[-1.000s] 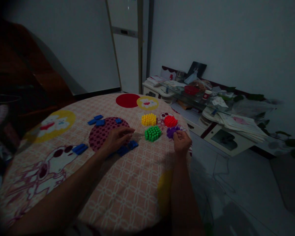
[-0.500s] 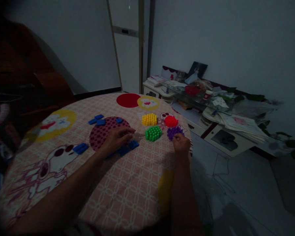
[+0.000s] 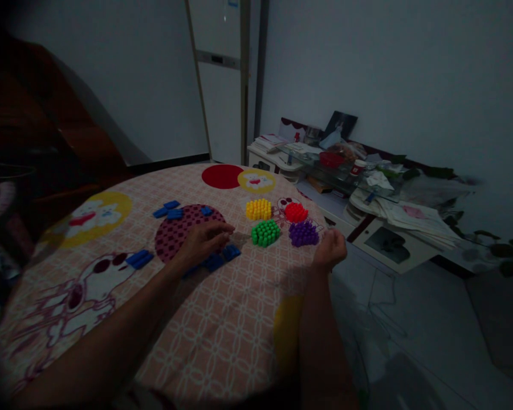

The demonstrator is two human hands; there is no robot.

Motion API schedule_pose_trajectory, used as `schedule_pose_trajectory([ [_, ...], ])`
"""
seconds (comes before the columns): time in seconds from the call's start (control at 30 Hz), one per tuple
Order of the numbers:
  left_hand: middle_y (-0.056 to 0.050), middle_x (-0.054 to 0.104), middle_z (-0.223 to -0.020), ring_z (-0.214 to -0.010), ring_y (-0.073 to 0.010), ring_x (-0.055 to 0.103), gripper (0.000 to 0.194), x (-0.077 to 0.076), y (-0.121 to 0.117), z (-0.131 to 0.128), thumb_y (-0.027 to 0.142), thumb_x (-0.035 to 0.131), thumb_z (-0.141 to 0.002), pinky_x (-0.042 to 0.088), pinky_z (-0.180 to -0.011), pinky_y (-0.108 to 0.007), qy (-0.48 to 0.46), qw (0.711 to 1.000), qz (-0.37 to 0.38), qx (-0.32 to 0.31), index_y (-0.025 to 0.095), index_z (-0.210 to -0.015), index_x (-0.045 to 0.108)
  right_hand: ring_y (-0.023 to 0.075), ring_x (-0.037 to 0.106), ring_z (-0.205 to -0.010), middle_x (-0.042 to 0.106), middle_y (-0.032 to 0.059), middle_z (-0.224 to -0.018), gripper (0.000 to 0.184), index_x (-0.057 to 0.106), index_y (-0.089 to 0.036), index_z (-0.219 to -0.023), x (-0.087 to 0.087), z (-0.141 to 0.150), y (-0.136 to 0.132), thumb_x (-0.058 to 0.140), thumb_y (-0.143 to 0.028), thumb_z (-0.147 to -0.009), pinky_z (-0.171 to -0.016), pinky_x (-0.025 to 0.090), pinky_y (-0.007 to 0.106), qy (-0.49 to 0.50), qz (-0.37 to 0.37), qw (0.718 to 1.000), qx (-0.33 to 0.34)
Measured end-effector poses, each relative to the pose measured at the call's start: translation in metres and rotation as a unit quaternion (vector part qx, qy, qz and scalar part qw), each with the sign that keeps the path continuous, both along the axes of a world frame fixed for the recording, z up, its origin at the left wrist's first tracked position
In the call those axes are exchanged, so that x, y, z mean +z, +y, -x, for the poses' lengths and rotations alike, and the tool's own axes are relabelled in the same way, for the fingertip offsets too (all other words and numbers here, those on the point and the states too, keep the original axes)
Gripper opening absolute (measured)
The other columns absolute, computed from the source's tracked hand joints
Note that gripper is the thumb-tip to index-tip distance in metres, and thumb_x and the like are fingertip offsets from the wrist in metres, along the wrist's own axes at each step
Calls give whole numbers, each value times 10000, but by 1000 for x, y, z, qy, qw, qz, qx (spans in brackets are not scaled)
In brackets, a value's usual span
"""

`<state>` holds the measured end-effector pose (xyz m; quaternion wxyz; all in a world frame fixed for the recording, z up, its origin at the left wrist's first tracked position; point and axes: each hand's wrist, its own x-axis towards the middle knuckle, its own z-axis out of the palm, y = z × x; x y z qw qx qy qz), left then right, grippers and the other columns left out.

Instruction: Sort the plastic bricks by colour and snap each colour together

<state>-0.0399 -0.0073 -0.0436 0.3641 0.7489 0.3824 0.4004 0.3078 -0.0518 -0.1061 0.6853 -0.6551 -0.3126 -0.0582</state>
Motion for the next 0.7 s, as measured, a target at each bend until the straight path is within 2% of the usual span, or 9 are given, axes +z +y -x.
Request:
schedule_pose_trajectory([
  [0.1,-74,743,-864,-691,-170,646,285,1,0,0,315,597,-812,488,-603,-250,-3,1000,0,-5,157,-992,751,177,662,-774,683,56,-816,451,652,-138,-942,0,-15,19,507,-542,-805,-734,543,315,121,-14,992,34],
  [0.2,-59,730,-798,-615,-146,618,287,-1,1,1,308,573,-828,469,-566,-237,-4,1000,-5,-7,144,-992,742,182,688,-784,699,62,-804,471,650,-145,-890,3,-24,36,546,-592,-783,-741,555,322,201,0,970,137],
  [0.3,-51,729,-788,-610,-138,617,284,-2,3,1,293,561,-836,462,-559,-226,5,1000,-18,-11,141,-999,738,201,709,-838,734,93,-854,501,675,-141,-905,5,-24,44,567,-619,-799,-808,553,354,249,-15,944,214],
  [0.37,-47,728,-785,-616,-138,620,283,-3,3,2,291,560,-840,463,-559,-222,13,1000,-23,-10,140,-1002,736,218,714,-876,753,105,-893,514,698,-135,-933,4,-21,44,581,-619,-806,-847,543,380,251,-12,937,244],
  [0.5,-40,716,-753,-617,-144,626,287,-3,3,2,283,553,-838,468,-562,-225,19,1000,-22,-7,137,-1007,734,237,716,-875,770,103,-908,551,724,-132,-983,3,-15,42,582,-634,-803,-851,536,411,237,1,935,262],
  [0.7,-46,724,-763,-621,-147,634,284,-10,7,2,283,555,-837,472,-566,-229,13,1000,-24,-12,138,-1004,733,232,710,-835,768,107,-895,583,729,-123,-988,1,-12,43,596,-651,-777,-816,530,394,222,0,940,259],
])
